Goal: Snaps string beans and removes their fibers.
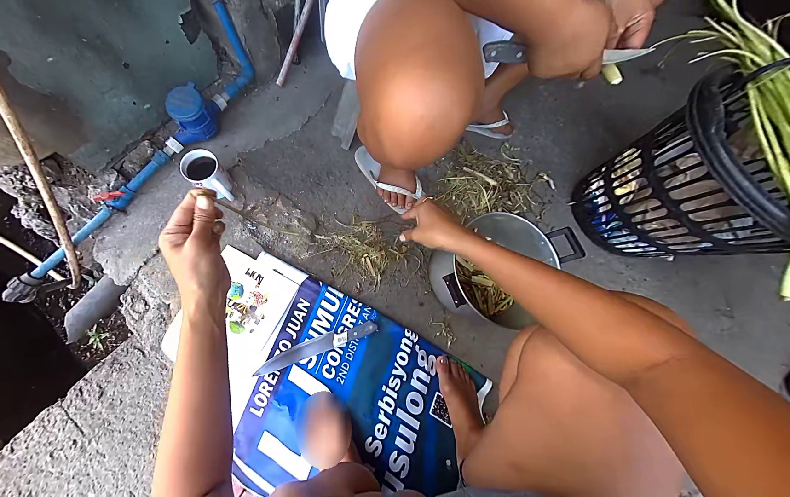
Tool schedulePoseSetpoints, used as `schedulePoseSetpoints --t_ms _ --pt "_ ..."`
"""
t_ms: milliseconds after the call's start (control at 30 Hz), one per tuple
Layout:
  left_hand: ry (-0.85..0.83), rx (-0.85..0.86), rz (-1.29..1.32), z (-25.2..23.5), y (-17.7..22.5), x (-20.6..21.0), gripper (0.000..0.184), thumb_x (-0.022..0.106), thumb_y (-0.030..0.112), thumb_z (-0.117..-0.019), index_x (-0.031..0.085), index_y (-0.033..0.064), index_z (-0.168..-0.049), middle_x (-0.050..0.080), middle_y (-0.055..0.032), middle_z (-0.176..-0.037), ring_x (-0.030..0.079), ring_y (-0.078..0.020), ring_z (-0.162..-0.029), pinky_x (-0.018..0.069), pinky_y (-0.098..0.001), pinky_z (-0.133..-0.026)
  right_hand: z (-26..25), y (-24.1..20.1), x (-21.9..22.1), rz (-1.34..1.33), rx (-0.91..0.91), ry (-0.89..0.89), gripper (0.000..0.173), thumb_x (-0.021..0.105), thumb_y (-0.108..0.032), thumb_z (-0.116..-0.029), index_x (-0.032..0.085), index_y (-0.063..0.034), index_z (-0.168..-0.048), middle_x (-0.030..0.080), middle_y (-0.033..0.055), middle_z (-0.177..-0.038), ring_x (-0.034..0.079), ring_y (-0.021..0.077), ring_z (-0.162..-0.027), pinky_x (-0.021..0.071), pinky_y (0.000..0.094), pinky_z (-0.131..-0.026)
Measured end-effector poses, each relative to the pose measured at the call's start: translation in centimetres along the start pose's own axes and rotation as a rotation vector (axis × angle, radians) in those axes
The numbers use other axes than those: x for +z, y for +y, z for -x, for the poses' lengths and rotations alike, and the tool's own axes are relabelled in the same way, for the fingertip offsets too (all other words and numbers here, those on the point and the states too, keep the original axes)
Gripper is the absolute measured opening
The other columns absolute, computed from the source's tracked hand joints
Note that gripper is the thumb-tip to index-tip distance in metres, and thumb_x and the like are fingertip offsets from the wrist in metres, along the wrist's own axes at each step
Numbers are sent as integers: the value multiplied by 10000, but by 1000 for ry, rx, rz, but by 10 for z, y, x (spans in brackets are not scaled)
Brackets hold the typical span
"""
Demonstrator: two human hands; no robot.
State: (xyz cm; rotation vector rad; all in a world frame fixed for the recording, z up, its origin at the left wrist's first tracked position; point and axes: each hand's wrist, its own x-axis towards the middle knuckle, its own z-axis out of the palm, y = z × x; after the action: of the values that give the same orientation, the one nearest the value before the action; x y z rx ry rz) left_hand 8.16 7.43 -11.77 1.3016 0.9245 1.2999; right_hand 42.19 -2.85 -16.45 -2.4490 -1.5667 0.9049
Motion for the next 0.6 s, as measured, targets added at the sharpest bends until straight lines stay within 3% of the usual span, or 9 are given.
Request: schedulePoseSetpoints --t_ms 67,133,200,267,367,500,600 --pt "-71 -9 -6 3 -6 8 172 536 202 -1071 694 165 -1126 669 111 -976 596 22 -770 498 -135 -692 4 -10 2 103 -34 -24 557 815 -209 -872 642 -26 -1369 550 285 -1375 533 452 -1279 459 630 -1016" --pt "-153 14 -32 5 -12 16 157 559 193 -1058 702 156 -1111 675 110 -998 606 21 -808 507 -151 -716 14 -25 -1 69 -132 45 570 819 -206 -867 635 -34 -1378 542 284 -1370 547 447 -1251 465 614 -1013" --pt "-267 74 -72 9 -17 22 161 582 162 -1034 729 121 -1088 659 65 -1197 613 -23 -1017 524 -209 -831 29 -42 -8 -112 -303 157 479 824 -199 -867 696 -33 -1298 572 259 -1328 586 403 -1171 483 570 -993" --pt "-376 119 -107 15 -17 31 142 601 139 -1016 732 113 -1064 596 41 -1325 585 -40 -1141 521 -231 -912 45 -60 -14 -318 -475 247 336 788 -164 -895 745 -40 -1204 612 211 -1236 618 297 -1004 531 447 -870" --pt "-492 157 -121 22 -12 46 141 612 90 -1006 737 94 -1071 561 13 -1364 557 -52 -1212 515 -222 -959 63 -82 -20 -514 -638 316 251 727 -121 -930 757 -41 -1166 619 141 -1151 585 125 -845 506 246 -721" --pt "-564 238 -147 27 -5 61 141 607 80 -1007 735 60 -1064 536 -30 -1358 562 -36 -1187 520 -184 -938 74 -94 -26 -616 -709 274 346 722 -89 -924 706 -9 -1260 585 126 -1166 559 83 -870 477 176 -725" --pt "-581 276 -145 29 -2 68 145 604 76 -1006 738 44 -1049 540 -48 -1350 549 -48 -1194 495 -198 -971 74 -95 -26 -653 -717 229 320 725 -79 -919 719 -8 -1231 586 124 -1177 569 82 -904 485 175 -750"
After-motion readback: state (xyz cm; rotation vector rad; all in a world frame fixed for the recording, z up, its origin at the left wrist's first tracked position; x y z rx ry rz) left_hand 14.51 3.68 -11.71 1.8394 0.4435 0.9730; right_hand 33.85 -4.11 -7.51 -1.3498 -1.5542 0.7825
